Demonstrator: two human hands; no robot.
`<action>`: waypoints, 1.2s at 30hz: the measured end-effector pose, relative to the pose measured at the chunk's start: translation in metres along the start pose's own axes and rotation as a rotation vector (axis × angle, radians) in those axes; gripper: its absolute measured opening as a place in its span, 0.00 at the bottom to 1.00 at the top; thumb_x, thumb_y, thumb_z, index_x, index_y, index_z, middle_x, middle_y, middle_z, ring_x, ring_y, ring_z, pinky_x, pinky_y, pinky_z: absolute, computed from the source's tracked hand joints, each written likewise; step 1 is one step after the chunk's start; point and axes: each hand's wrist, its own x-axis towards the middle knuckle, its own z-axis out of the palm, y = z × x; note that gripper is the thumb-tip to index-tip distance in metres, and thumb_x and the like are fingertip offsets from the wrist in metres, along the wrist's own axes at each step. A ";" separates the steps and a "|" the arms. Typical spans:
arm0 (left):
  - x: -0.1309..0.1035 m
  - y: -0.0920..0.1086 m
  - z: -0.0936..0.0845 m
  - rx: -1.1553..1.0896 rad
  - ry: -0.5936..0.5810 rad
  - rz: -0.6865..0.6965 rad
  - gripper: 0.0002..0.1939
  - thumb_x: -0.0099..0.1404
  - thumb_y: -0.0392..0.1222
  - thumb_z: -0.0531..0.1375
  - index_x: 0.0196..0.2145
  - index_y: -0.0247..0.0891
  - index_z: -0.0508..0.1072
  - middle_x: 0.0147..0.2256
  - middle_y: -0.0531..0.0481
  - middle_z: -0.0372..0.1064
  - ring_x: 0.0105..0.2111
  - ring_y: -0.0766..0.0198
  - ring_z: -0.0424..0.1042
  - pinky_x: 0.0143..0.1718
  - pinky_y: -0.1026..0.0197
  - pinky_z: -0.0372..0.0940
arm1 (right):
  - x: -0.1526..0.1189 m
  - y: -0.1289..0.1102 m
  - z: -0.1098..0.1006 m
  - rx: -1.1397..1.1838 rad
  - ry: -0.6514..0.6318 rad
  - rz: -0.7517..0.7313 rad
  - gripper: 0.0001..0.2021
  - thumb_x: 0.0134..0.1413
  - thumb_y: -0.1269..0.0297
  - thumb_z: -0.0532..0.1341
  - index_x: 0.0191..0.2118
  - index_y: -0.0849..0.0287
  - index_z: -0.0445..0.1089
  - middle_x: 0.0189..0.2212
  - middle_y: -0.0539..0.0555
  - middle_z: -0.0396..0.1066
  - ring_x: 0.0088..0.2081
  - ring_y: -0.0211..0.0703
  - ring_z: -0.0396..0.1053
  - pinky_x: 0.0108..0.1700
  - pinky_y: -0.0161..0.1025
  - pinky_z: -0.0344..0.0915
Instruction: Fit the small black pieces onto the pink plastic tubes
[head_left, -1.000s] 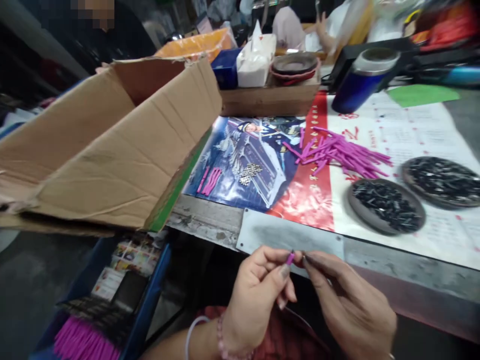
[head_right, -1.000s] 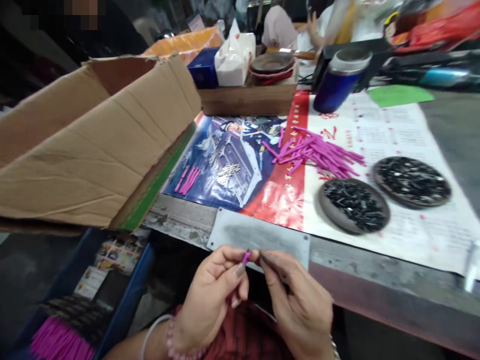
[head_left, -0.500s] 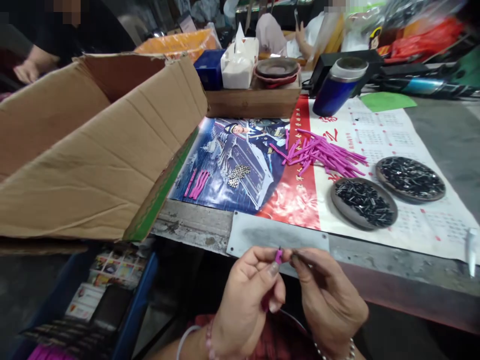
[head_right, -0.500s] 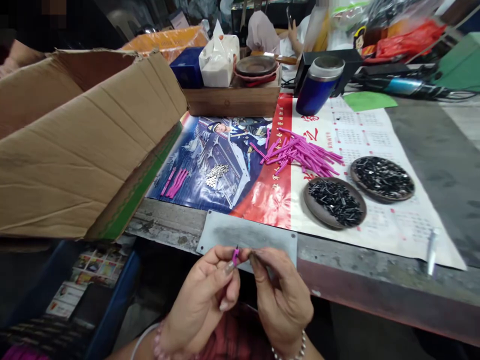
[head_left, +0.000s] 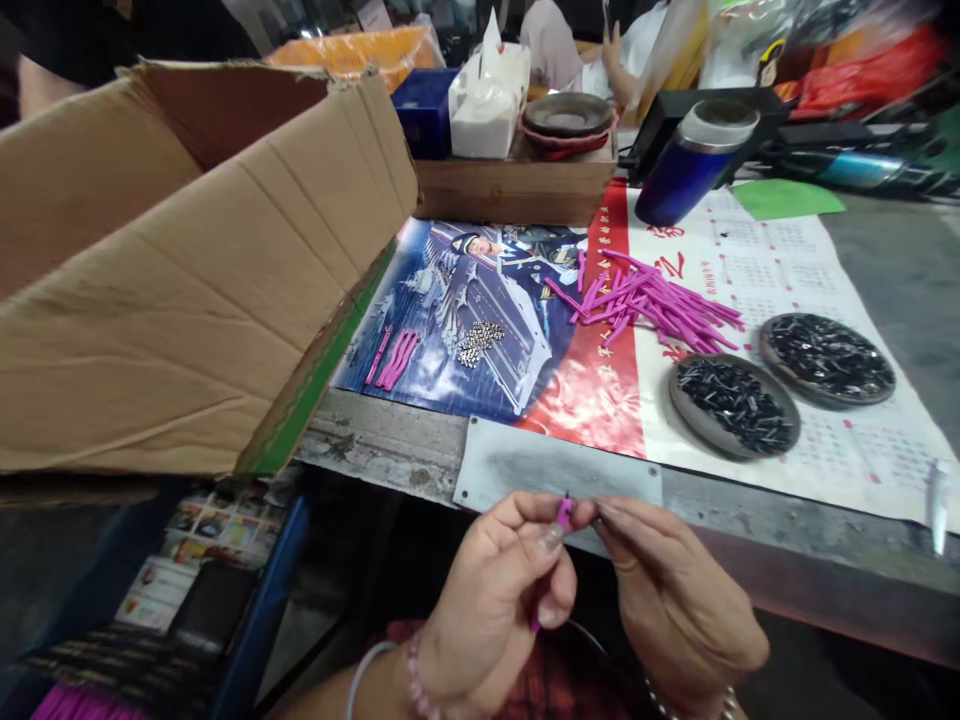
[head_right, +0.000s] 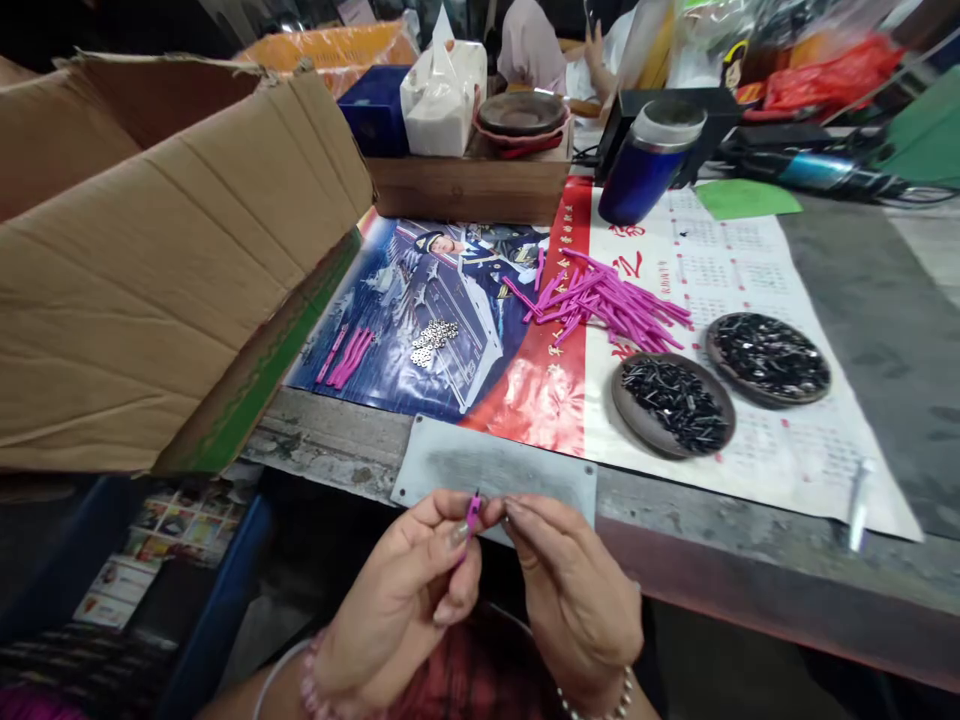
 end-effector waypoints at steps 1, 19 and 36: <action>0.000 0.000 0.000 0.002 -0.009 0.001 0.08 0.64 0.37 0.67 0.39 0.31 0.76 0.23 0.51 0.70 0.17 0.76 0.57 0.19 0.72 0.49 | 0.000 0.000 0.000 0.063 0.027 0.038 0.14 0.59 0.80 0.64 0.46 0.55 0.76 0.37 0.51 0.78 0.34 0.40 0.78 0.37 0.35 0.76; 0.000 -0.001 -0.001 0.049 0.045 0.036 0.11 0.63 0.40 0.68 0.40 0.31 0.77 0.20 0.53 0.68 0.17 0.76 0.57 0.20 0.71 0.50 | 0.011 0.001 -0.002 -0.236 -0.087 -0.125 0.04 0.66 0.69 0.62 0.40 0.59 0.74 0.32 0.51 0.77 0.32 0.35 0.76 0.37 0.30 0.72; 0.003 -0.018 -0.013 0.231 0.064 0.226 0.08 0.65 0.44 0.67 0.41 0.39 0.78 0.23 0.57 0.65 0.21 0.75 0.62 0.23 0.73 0.57 | 0.004 -0.019 0.012 -0.003 -0.020 0.136 0.03 0.60 0.70 0.66 0.40 0.57 0.74 0.33 0.49 0.77 0.32 0.35 0.76 0.40 0.29 0.74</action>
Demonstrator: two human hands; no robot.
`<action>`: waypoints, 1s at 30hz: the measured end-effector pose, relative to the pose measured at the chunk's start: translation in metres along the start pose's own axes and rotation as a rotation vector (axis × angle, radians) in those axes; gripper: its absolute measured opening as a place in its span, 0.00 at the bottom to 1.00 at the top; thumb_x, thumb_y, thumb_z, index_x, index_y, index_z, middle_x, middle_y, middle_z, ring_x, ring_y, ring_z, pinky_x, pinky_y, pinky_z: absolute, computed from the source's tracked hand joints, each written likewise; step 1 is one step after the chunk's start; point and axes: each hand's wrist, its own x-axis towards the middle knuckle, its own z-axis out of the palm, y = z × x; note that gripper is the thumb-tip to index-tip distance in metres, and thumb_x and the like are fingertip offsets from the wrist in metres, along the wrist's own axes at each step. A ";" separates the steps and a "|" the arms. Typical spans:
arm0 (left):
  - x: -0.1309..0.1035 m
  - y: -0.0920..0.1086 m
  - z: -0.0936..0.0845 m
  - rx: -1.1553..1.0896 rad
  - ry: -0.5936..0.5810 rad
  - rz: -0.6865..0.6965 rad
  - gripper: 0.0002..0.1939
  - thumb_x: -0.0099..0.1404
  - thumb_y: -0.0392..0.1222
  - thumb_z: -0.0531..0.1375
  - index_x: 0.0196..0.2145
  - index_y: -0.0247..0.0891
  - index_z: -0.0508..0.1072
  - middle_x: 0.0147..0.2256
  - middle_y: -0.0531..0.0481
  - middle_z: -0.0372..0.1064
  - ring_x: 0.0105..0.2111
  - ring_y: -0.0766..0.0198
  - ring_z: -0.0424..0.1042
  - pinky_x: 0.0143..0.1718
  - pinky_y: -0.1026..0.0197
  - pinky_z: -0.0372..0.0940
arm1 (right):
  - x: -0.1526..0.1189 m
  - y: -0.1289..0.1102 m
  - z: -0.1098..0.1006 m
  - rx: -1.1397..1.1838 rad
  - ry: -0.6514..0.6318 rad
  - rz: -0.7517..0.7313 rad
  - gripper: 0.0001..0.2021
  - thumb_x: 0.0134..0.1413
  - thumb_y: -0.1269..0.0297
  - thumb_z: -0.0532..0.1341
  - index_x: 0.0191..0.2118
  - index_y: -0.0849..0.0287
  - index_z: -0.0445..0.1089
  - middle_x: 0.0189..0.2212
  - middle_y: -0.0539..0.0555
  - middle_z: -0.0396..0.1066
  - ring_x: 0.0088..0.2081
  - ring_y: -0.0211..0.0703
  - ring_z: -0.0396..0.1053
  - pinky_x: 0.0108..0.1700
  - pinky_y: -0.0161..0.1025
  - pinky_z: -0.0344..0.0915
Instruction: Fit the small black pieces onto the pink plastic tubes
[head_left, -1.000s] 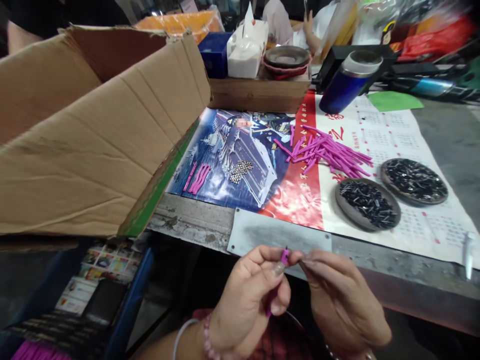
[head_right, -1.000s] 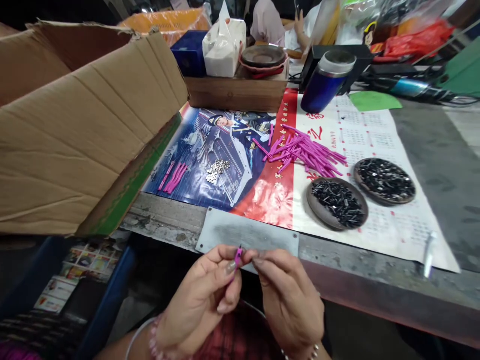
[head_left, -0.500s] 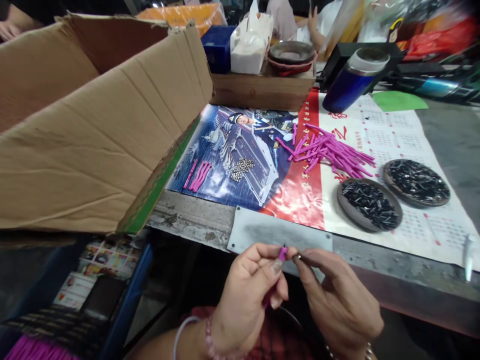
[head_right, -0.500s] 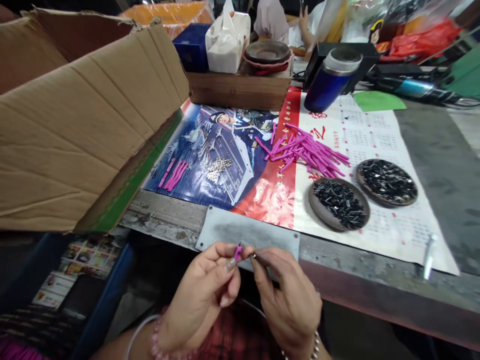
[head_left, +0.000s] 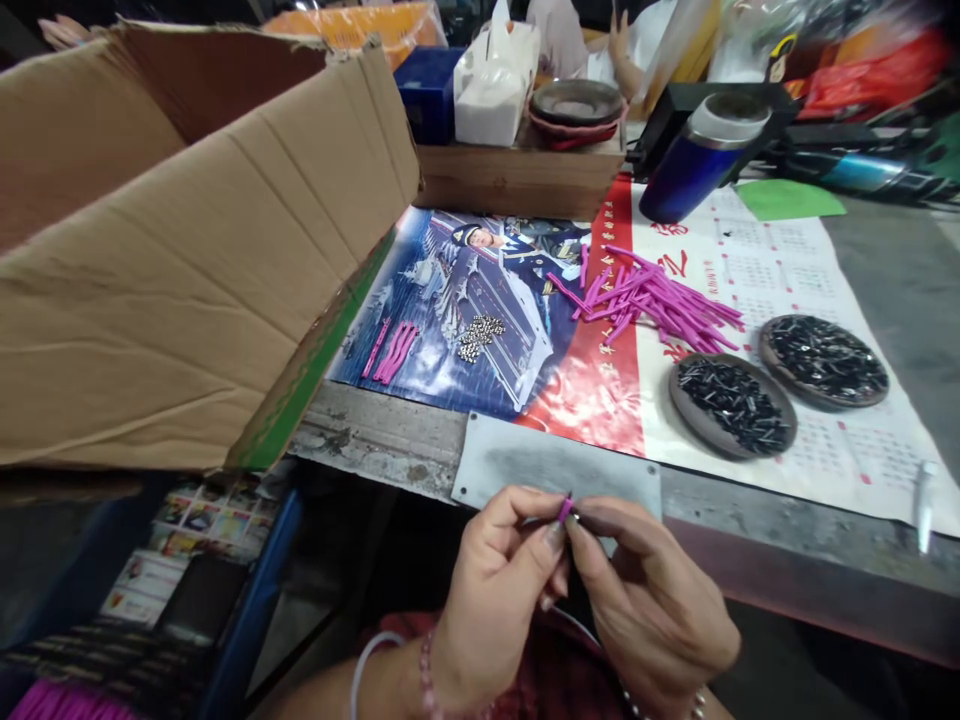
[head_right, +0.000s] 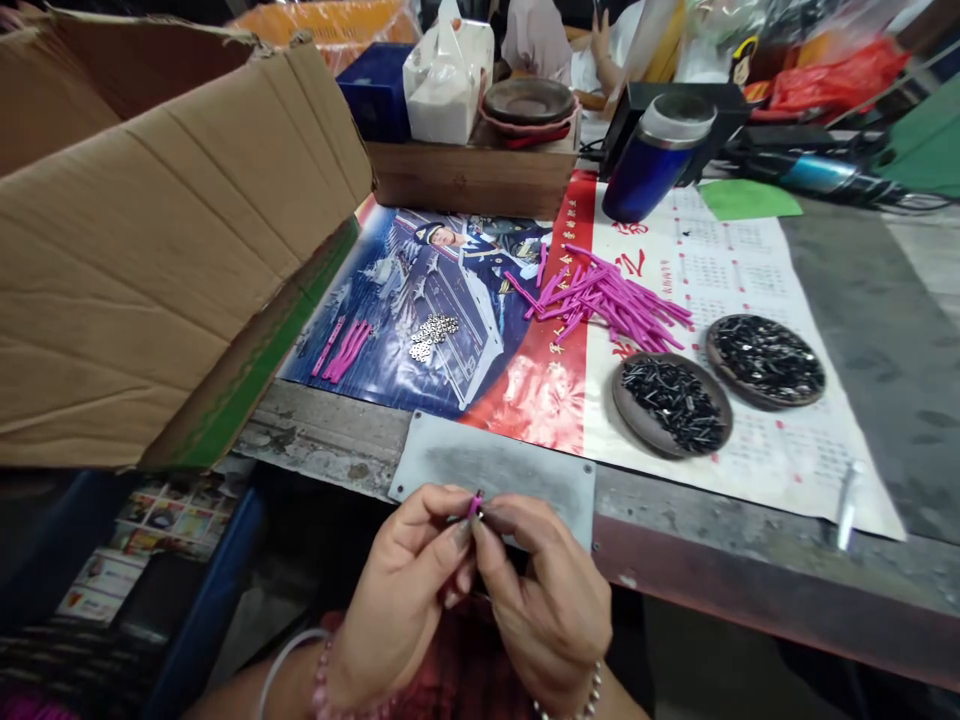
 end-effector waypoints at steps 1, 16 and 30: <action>0.000 -0.001 -0.001 0.011 -0.012 0.014 0.07 0.66 0.43 0.67 0.41 0.39 0.78 0.24 0.57 0.65 0.21 0.75 0.62 0.23 0.73 0.57 | -0.002 0.000 0.000 0.008 0.017 0.003 0.04 0.59 0.70 0.67 0.40 0.57 0.74 0.33 0.49 0.77 0.32 0.35 0.76 0.39 0.29 0.74; -0.008 0.003 0.000 0.286 -0.085 0.266 0.06 0.72 0.35 0.59 0.40 0.43 0.75 0.37 0.52 0.64 0.32 0.69 0.65 0.34 0.66 0.63 | -0.001 -0.015 -0.007 0.184 0.010 0.088 0.09 0.56 0.78 0.66 0.40 0.57 0.75 0.33 0.51 0.78 0.31 0.40 0.77 0.33 0.32 0.75; -0.011 -0.004 -0.002 0.398 -0.048 0.337 0.08 0.72 0.32 0.56 0.37 0.42 0.72 0.37 0.51 0.65 0.38 0.63 0.68 0.41 0.61 0.64 | -0.001 -0.005 0.001 -0.028 -0.071 -0.036 0.08 0.67 0.68 0.58 0.33 0.55 0.68 0.28 0.50 0.75 0.31 0.41 0.77 0.33 0.34 0.72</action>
